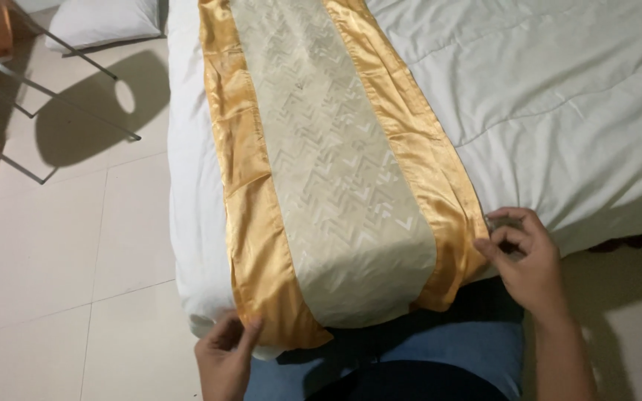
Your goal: The person folds a gold and white decorative runner on a bed, then smooths the white bedsheet and tucks it under the mattress along the sides.
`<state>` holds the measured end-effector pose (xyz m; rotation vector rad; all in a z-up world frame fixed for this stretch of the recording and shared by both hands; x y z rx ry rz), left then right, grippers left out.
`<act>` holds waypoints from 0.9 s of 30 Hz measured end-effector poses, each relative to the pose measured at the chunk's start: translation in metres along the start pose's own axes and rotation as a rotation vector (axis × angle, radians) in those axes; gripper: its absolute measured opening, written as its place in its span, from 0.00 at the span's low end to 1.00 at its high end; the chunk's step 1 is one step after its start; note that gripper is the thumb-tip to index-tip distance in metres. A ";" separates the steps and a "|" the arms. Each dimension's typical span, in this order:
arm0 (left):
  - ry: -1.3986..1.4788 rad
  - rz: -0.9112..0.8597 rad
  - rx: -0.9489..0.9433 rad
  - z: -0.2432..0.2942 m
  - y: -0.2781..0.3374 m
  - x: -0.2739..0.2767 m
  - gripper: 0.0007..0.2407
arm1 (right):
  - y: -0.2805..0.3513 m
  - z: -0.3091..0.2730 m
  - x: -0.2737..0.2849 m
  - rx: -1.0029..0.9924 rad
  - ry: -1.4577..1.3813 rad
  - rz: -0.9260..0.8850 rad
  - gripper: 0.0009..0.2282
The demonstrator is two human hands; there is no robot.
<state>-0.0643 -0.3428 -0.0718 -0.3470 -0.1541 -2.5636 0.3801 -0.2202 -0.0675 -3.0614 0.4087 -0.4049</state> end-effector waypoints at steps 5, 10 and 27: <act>0.064 0.063 -0.006 -0.040 0.005 0.010 0.08 | -0.002 0.014 0.008 -0.062 -0.164 0.027 0.16; -0.018 0.013 -0.080 0.010 0.014 -0.009 0.08 | 0.001 0.013 0.004 -0.001 -0.134 -0.020 0.17; -0.837 0.087 -0.813 0.141 -0.052 -0.080 0.20 | -0.020 -0.107 -0.094 0.621 0.620 0.024 0.19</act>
Point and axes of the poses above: each hand's wrist, its own y-axis away from the middle knuckle, its own x-axis out of the back of the hand, z = x × y, the point moved 2 cm from there along -y, towards the middle knuckle, and after that the axes turned 4 degrees about z, right-handed, at the moved point
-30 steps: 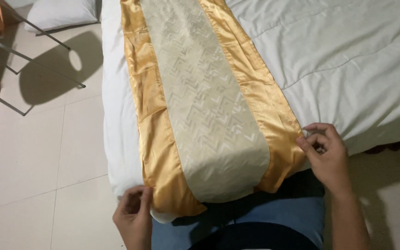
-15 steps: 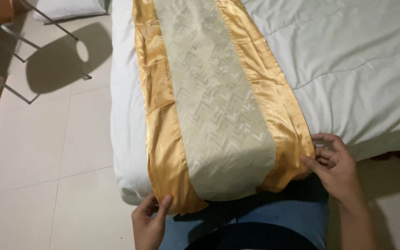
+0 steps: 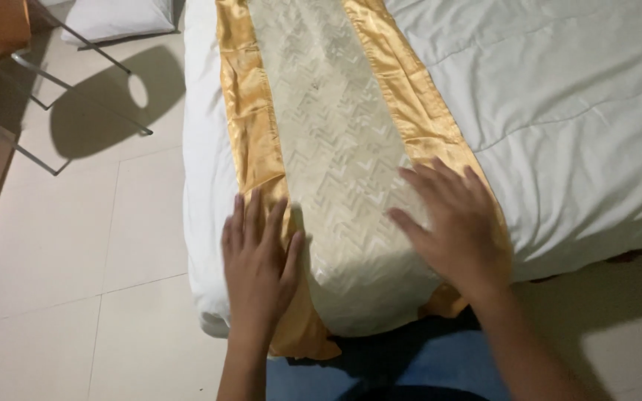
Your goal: The person folds a gold and white decorative runner on a bed, then smooths the white bedsheet and tucks it under the mattress along the sides.
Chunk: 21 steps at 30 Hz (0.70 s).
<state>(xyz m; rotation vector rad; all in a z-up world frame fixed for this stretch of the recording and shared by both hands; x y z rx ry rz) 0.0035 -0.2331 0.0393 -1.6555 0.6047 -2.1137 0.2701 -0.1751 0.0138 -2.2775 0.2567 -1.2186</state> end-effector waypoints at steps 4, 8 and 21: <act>-0.032 -0.099 -0.020 -0.003 -0.010 -0.015 0.25 | -0.021 -0.005 -0.035 0.208 0.113 -0.122 0.31; -0.052 -0.094 0.039 -0.003 -0.020 -0.018 0.26 | -0.028 -0.007 -0.044 0.101 0.120 -0.214 0.36; -0.044 -0.128 0.059 0.001 -0.053 -0.005 0.29 | -0.067 -0.022 -0.023 0.072 0.133 -0.187 0.38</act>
Point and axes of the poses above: each hand's wrist, its own y-axis away from the middle knuckle, its own x-axis out of the back of the hand, z = x × y, the point moved 2 cm from there along -y, towards the middle knuckle, and after that the axes turned 4 degrees about z, right-handed, at the moved point
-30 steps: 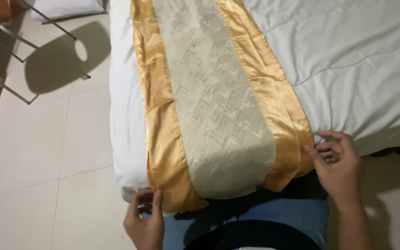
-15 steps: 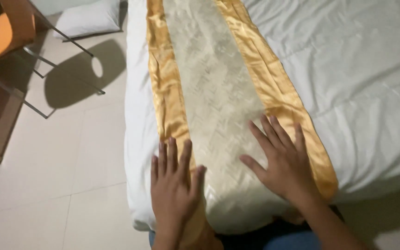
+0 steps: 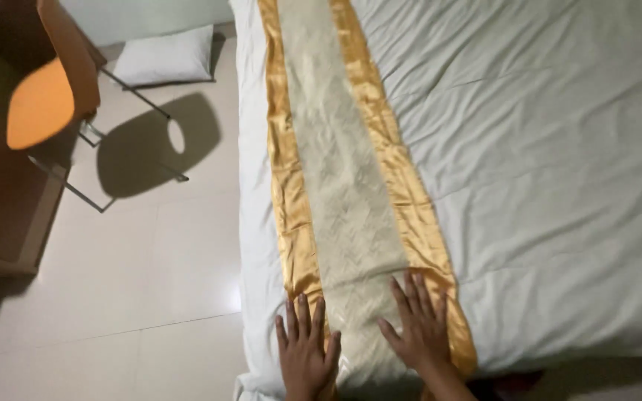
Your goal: The person folds a gold and white decorative runner on a bed, then smooths the white bedsheet and tucks it under the mattress along the sides.
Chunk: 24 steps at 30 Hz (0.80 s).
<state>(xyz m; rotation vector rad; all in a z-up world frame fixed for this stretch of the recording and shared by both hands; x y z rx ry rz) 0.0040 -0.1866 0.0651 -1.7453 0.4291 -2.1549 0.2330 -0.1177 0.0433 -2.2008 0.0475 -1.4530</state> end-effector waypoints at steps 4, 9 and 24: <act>-0.076 -0.316 0.001 0.029 -0.035 0.090 0.33 | -0.011 -0.015 0.058 -0.030 0.017 -0.118 0.37; -0.023 -0.488 -0.068 0.076 -0.058 0.235 0.30 | -0.018 -0.094 0.185 -0.102 -0.338 -0.343 0.33; 0.133 -0.222 0.041 -0.155 -0.169 0.476 0.15 | -0.162 -0.330 0.223 -0.792 -0.822 -0.002 0.18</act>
Point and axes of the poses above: each hand's wrist, its own y-axis away from the middle knuckle, its own x-axis out of the back of the hand, z = x × y, the point moved 2 cm from there along -y, towards the middle knuckle, and after that the axes turned 4 degrees about z, right-handed, at the moved point
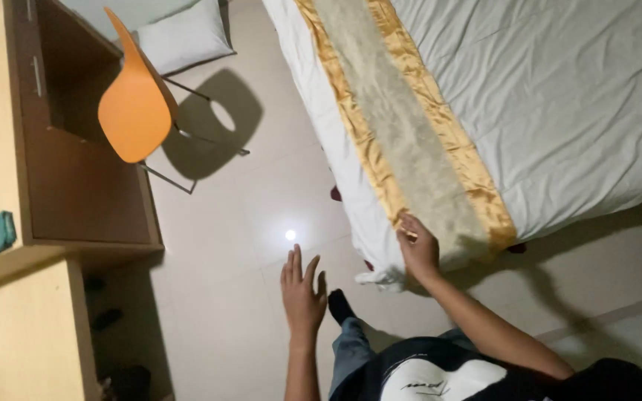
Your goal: The person folds a gold and white decorative runner on a bed, then smooths the white bedsheet and tucks it under the mattress along the sides.
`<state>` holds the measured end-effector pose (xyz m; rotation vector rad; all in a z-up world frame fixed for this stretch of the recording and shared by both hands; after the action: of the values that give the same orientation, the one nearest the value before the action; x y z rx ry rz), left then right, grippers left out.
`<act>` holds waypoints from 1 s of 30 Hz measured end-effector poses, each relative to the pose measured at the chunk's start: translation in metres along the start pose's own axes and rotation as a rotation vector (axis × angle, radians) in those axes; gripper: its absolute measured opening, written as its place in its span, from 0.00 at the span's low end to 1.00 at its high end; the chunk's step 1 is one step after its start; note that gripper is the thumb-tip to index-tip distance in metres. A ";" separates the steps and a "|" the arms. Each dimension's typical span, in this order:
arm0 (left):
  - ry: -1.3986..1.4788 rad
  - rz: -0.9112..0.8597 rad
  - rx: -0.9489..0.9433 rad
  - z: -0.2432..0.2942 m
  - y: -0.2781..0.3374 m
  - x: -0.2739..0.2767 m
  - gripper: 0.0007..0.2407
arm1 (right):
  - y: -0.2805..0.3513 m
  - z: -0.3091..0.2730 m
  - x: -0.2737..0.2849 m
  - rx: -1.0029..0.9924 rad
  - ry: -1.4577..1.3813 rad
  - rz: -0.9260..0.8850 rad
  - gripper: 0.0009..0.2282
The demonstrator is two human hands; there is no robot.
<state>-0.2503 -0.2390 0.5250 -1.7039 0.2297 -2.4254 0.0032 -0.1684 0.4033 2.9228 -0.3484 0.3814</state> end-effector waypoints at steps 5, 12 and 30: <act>-0.066 0.001 -0.020 -0.120 -0.026 0.068 0.12 | -0.008 -0.004 -0.081 -0.279 -0.325 0.068 0.15; 0.262 0.042 0.358 -0.168 -0.150 0.081 0.09 | -0.015 -0.025 -0.124 -0.585 -0.613 0.076 0.15; 0.807 -0.306 0.456 -0.254 -0.479 -0.114 0.09 | -0.223 0.008 -0.236 -0.981 -0.896 0.305 0.19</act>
<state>-0.4749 0.2603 0.4415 -0.5540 -0.4911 -2.9495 -0.1606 0.0923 0.3006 1.8802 -0.8003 -0.8614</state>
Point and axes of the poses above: each hand's wrist, its own y-axis away from the middle knuckle, its own x-axis out of the back of the hand, z = x × y, the point moved 2 cm from there along -y, towards the middle knuckle, and after that the axes turned 4 degrees about z, right-handed, at the moved point
